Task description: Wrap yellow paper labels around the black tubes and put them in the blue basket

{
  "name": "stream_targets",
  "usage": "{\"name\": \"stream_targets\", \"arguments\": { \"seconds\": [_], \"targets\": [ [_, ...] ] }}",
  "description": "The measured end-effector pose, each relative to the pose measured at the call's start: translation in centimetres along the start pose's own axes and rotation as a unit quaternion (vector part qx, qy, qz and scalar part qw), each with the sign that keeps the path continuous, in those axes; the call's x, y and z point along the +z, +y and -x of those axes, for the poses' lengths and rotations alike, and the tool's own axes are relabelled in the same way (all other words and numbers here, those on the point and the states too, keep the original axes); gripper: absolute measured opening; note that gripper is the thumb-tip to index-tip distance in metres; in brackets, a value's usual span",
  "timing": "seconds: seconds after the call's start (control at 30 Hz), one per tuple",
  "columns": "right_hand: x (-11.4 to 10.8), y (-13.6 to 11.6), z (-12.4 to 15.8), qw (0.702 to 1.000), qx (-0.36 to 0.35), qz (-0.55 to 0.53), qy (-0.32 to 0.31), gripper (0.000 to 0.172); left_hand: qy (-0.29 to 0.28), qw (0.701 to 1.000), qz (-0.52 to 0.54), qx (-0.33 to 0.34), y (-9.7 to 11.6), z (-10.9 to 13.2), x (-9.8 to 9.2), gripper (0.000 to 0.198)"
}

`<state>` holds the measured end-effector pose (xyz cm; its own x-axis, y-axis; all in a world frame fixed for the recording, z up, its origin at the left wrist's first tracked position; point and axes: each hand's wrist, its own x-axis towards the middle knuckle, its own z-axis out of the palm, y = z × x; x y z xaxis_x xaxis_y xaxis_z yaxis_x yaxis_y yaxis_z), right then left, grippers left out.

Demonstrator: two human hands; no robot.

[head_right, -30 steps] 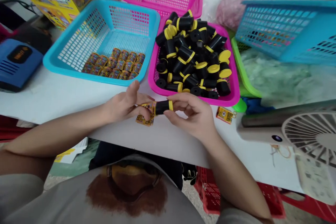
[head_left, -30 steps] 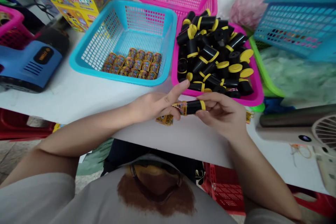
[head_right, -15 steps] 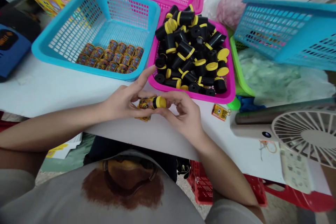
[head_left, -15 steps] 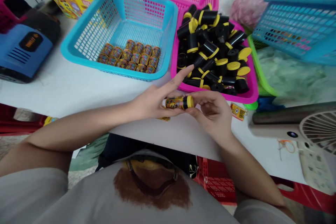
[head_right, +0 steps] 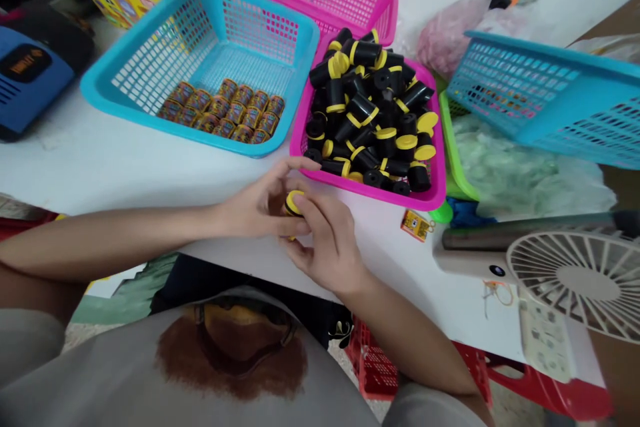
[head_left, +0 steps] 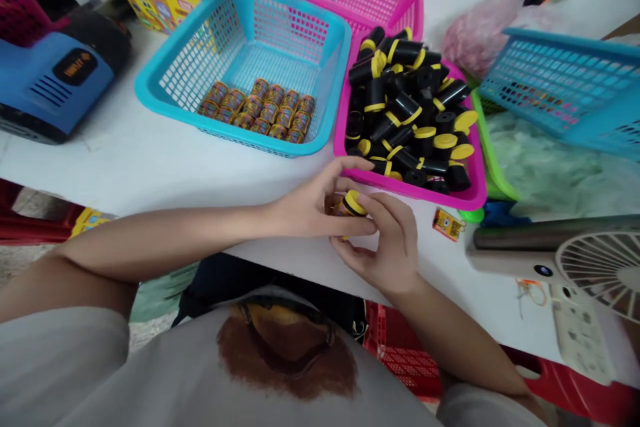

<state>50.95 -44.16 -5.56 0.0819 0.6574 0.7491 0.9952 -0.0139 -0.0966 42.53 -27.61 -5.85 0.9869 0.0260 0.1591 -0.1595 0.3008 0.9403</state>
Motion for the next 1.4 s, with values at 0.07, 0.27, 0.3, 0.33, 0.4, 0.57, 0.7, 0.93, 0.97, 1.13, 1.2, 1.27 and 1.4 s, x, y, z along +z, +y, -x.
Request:
{"name": "stream_targets", "arguments": {
  "seconds": [0.07, 0.27, 0.3, 0.33, 0.4, 0.57, 0.7, 0.93, 0.97, 1.13, 1.2, 1.27, 1.4],
  "targets": [
    [0.1, -0.2, 0.2, 1.0, 0.006, -0.007, 0.003, 0.068, -0.054, 0.998, 0.016, -0.018, -0.4, 0.2, 0.5, 0.067],
    [0.5, -0.4, 0.2, 0.993, 0.007, -0.112, 0.022, 0.063, -0.133, 0.989, 0.056, 0.012, -0.1, 0.6, 0.7, 0.059],
    [0.6, -0.3, 0.1, 0.99, -0.004, -0.135, 0.032, 0.063, -0.14, 0.988, 0.055, 0.027, 0.1, 0.6, 0.6, 0.057],
    [0.8, -0.2, 0.1, 0.987, -0.015, -0.153, 0.038, 0.063, -0.149, 0.987, 0.05, 0.041, 0.3, 0.5, 0.6, 0.055],
    [1.0, 0.2, -0.1, 0.985, -0.022, -0.166, 0.033, 0.06, -0.145, 0.987, 0.032, 0.062, 0.4, 0.3, 0.5, 0.054],
    [1.3, 0.8, -0.1, 0.998, -0.017, -0.031, 0.052, 0.048, -0.036, 0.993, -0.065, 0.093, -0.1, 0.0, 0.2, 0.069],
    [1.3, 0.5, 0.0, 0.998, -0.023, 0.044, 0.04, 0.039, 0.048, 0.98, -0.158, 0.108, -0.7, 0.2, 0.2, 0.077],
    [0.8, 0.5, -0.3, 0.995, -0.078, 0.011, 0.062, 0.03, -0.063, 0.99, -0.097, 0.078, -0.3, 0.1, 0.0, 0.08],
    [0.8, 0.6, -0.3, 0.995, -0.082, 0.004, 0.062, 0.03, -0.079, 0.99, -0.086, 0.074, -0.2, 0.2, 0.0, 0.079],
    [0.9, 1.2, 0.0, 0.992, -0.1, -0.043, 0.061, 0.031, -0.144, 0.986, -0.077, 0.037, 0.1, 0.3, -0.5, 0.076],
    [1.2, 1.4, 0.1, 0.992, -0.101, -0.044, 0.055, 0.031, -0.16, 0.981, -0.096, 0.045, 0.2, 0.3, -0.7, 0.072],
    [1.6, 1.7, 0.0, 0.993, -0.097, -0.03, 0.054, 0.032, -0.147, 0.971, -0.154, 0.113, 0.4, 0.1, -1.0, 0.063],
    [1.2, 3.5, -0.6, 0.994, -0.064, 0.002, 0.088, 0.054, -0.019, 0.918, -0.324, 0.228, 1.7, -0.4, -1.9, 0.031]
  ]
}}
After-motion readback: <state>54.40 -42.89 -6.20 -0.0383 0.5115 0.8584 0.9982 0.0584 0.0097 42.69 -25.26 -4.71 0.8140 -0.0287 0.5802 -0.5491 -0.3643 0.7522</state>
